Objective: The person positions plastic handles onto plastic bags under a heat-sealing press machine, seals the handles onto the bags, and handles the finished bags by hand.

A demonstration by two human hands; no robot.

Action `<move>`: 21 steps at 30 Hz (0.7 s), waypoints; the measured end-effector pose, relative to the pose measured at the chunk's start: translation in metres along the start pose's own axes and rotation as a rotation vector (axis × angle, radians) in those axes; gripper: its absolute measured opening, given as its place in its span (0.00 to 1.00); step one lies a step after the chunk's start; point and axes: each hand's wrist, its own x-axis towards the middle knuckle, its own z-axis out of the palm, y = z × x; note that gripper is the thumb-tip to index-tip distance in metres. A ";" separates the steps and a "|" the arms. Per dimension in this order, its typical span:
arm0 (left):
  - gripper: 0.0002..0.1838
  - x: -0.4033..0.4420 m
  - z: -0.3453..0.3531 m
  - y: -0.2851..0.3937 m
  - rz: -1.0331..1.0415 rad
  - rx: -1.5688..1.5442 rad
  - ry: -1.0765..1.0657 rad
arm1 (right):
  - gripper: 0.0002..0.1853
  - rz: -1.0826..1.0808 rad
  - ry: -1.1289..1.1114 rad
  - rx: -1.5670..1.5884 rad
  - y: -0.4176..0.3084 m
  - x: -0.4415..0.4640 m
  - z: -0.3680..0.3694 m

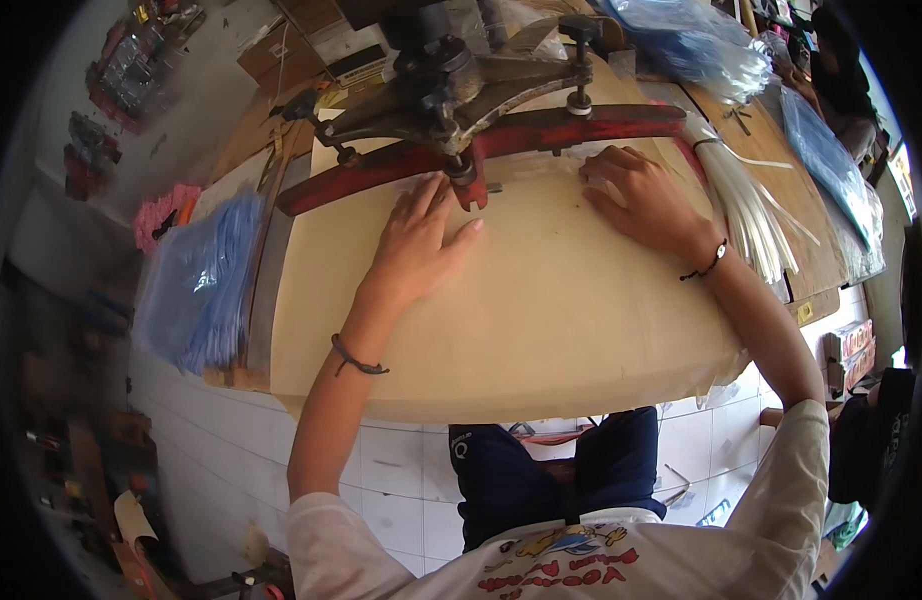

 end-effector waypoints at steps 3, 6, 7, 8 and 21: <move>0.33 0.001 0.000 -0.002 0.018 -0.030 -0.013 | 0.13 -0.008 -0.003 0.006 0.002 0.000 -0.001; 0.32 0.002 0.004 -0.007 0.032 -0.061 -0.016 | 0.14 -0.025 0.010 0.003 0.006 -0.002 0.003; 0.31 0.003 0.006 -0.008 0.037 -0.066 -0.012 | 0.14 -0.027 0.014 -0.003 0.007 -0.002 0.004; 0.31 0.003 0.008 -0.009 0.037 -0.068 -0.014 | 0.14 -0.029 0.018 -0.008 0.007 -0.003 0.005; 0.28 0.006 -0.006 0.014 0.022 -0.140 -0.031 | 0.27 0.003 0.015 -0.326 -0.004 -0.007 0.018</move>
